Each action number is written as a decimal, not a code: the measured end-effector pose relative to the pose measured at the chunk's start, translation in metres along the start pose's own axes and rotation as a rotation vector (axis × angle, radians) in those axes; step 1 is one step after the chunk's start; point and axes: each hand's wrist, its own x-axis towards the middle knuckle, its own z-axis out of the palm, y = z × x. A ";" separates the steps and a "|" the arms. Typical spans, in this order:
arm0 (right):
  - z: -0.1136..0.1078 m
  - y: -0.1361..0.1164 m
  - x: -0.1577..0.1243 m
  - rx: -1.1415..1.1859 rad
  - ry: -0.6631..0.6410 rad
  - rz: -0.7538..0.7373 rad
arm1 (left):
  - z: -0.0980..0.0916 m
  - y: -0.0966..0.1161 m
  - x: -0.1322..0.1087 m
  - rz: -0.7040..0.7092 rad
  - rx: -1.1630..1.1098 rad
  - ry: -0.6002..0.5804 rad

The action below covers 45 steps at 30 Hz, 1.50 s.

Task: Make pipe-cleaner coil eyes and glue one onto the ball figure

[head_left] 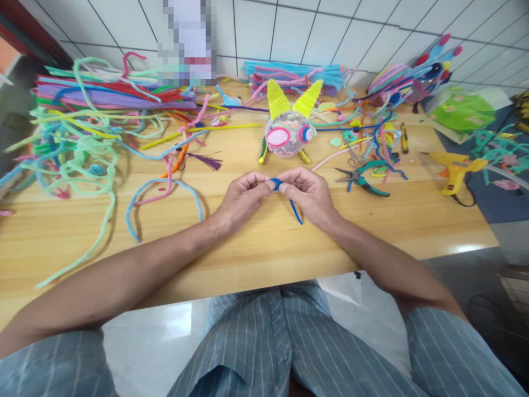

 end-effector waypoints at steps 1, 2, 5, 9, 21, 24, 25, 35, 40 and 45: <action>0.000 0.000 0.000 0.002 0.007 0.002 | 0.000 0.000 0.000 0.003 -0.002 0.007; 0.000 -0.001 0.000 0.004 0.013 0.004 | 0.000 -0.001 0.000 0.005 -0.005 0.012; 0.000 -0.001 0.000 0.007 0.014 0.010 | 0.000 -0.002 0.001 0.016 -0.015 0.013; 0.001 0.001 0.001 0.020 -0.002 -0.001 | 0.000 -0.005 0.001 0.029 -0.042 0.024; 0.004 -0.001 0.001 0.059 0.032 -0.016 | 0.003 -0.008 0.000 0.081 -0.055 0.026; 0.003 -0.003 0.001 0.044 0.045 0.003 | 0.001 -0.007 0.001 0.069 -0.030 -0.013; 0.003 -0.004 0.002 0.039 0.044 0.016 | 0.000 -0.006 0.002 0.058 -0.022 -0.030; -0.005 -0.003 0.003 0.022 -0.093 0.074 | -0.010 0.008 0.005 0.053 0.235 -0.145; -0.007 -0.004 0.004 0.055 -0.099 0.070 | -0.010 0.007 0.005 0.087 0.258 -0.158; -0.017 -0.013 0.012 0.101 -0.001 0.059 | -0.011 0.003 0.004 0.070 0.231 -0.157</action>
